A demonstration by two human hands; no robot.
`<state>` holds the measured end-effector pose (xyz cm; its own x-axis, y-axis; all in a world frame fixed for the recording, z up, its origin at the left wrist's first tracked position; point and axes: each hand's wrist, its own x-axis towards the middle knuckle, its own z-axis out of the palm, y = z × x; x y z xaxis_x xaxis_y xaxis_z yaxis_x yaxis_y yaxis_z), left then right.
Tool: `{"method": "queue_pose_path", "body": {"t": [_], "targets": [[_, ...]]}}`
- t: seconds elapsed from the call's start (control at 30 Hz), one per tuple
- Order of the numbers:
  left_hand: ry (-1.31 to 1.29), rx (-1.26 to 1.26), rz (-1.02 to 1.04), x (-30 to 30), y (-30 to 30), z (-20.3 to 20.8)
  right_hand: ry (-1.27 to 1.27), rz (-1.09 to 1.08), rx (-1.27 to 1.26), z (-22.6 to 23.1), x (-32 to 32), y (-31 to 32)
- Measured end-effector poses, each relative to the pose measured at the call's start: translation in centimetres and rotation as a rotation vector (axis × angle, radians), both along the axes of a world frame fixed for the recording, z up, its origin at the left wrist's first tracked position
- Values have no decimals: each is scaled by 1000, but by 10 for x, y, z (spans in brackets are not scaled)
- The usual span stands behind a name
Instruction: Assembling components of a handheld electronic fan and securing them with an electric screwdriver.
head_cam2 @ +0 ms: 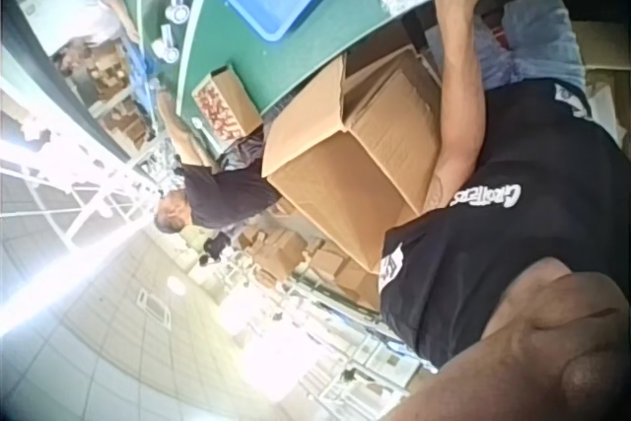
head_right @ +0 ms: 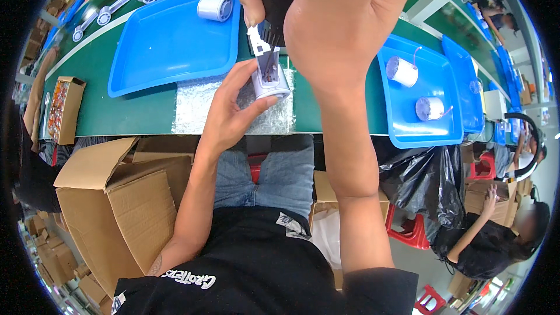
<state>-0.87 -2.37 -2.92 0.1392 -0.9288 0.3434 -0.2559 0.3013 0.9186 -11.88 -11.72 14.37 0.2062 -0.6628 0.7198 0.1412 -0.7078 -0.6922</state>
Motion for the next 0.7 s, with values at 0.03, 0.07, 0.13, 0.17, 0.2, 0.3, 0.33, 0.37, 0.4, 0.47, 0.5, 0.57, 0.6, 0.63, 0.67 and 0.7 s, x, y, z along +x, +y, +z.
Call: {"method": "queue_pose_path", "body": {"t": [0.03,0.07,0.13,0.17,0.2,0.3,0.33,0.37,0.4,0.47,0.5,0.57,0.6,0.63,0.67,0.7], "targets": [[-7,-15,22,-1,0,-2,-1,2,-1,0,-1,0],[-16,-30,47,-1,0,-3,-3,8,-3,-1,-1,-1],[-13,-29,47,0,0,-4,-7,18,-6,-2,-1,-1],[-9,-30,42,0,0,-4,-7,20,-8,-2,-1,-1],[-8,-31,39,0,0,-3,-8,22,-10,-2,-2,-1],[-15,-19,43,0,0,-1,-13,32,-17,-2,-3,-1],[-19,-17,38,0,0,-1,-15,36,-20,-2,-3,-1],[-22,-14,31,0,0,-1,-16,39,-22,-2,-4,-1],[-22,-15,30,0,0,-1,-17,42,-24,-2,-4,-1],[-30,-19,44,-1,1,0,-19,49,-29,-2,-5,-1],[-30,-19,44,-1,1,0,-20,53,-31,-2,-5,-1],[-22,-11,37,-1,1,0,-23,62,-34,-3,-4,-1],[-22,-11,37,0,1,-1,-24,67,-36,-3,-4,-1],[-16,-12,35,1,1,-2,-25,72,-37,-4,-4,-1],[-9,-14,31,0,0,-3,-26,75,-39,-3,-4,-1],[-8,-15,31,0,0,-3,-26,78,-41,-3,-5,-1]]}}
